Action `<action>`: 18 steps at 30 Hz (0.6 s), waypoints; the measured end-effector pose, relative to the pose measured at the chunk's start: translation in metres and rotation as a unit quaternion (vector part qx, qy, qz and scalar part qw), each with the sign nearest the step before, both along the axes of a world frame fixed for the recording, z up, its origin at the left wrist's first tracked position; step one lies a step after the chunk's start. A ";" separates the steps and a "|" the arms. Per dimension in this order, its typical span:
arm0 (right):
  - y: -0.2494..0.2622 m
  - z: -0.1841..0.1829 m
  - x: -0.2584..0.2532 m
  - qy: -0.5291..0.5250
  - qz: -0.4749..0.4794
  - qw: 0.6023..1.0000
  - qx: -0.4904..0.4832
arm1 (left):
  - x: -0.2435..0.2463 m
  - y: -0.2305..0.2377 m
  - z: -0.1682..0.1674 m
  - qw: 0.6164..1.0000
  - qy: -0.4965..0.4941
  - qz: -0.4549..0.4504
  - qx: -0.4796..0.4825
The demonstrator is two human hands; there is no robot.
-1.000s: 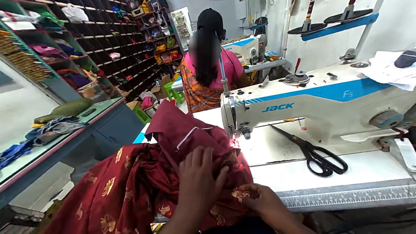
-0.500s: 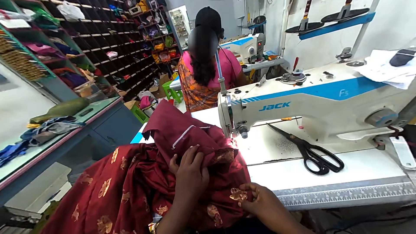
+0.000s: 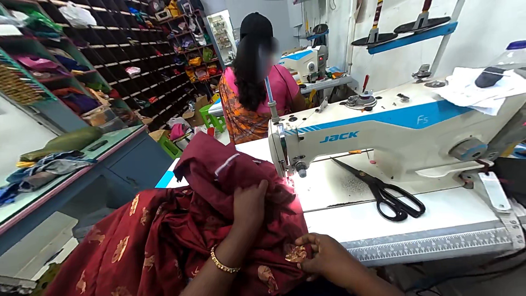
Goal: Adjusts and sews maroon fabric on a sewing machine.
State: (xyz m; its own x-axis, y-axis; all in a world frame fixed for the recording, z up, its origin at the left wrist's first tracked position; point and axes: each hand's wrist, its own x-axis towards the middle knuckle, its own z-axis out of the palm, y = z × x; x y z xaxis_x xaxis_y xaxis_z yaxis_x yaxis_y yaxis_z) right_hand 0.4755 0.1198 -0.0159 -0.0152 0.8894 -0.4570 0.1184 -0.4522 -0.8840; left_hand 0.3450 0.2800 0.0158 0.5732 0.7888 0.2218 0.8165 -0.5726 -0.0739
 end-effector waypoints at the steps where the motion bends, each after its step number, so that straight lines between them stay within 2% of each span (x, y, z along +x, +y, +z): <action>1: 0.000 0.000 -0.001 -0.004 0.004 1.000 0.000 | -0.007 0.007 -0.005 0.995 -0.026 -0.039 0.091; 3: 0.001 0.000 0.000 -0.018 0.016 1.000 0.003 | -0.018 0.018 -0.011 0.960 -0.063 -0.130 0.238; 4: 0.001 0.000 0.001 -0.029 0.026 0.999 0.003 | -0.021 0.018 -0.010 0.946 -0.071 -0.174 0.263; 5: 0.001 0.000 0.003 -0.044 0.037 0.998 0.005 | -0.022 0.013 -0.008 0.942 -0.067 -0.210 0.254; 7: -0.001 0.003 0.007 -0.095 0.063 0.993 0.013 | -0.019 -0.005 -0.002 0.952 -0.045 -0.251 0.167; 9: -0.002 0.015 0.011 -0.179 0.077 0.981 0.018 | -0.012 -0.022 0.007 0.967 -0.007 -0.242 0.073; 11: 0.000 0.026 0.011 -0.255 0.039 0.965 0.048 | -0.008 -0.027 0.009 0.974 -0.003 -0.223 0.024; 14: 0.018 0.015 0.016 -0.349 -0.011 0.922 0.169 | -0.003 -0.016 -0.002 0.970 -0.079 -0.223 0.063; 16: 0.033 -0.003 0.022 -0.364 0.040 0.903 0.226 | 0.003 -0.017 -0.005 0.968 -0.121 -0.207 0.079; 18: 0.040 -0.012 0.024 -0.369 0.140 0.896 0.205 | 0.012 -0.022 -0.010 0.960 -0.160 -0.203 0.105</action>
State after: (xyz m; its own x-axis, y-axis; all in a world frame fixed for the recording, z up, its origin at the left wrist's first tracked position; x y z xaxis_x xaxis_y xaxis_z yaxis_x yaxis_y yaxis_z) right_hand 0.4992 0.1601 -0.0278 -0.0928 0.9931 -0.0712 0.7969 0.0312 -0.6034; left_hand 0.3569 0.2583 0.0059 0.7001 0.4339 0.5671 0.5296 -0.8482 -0.0050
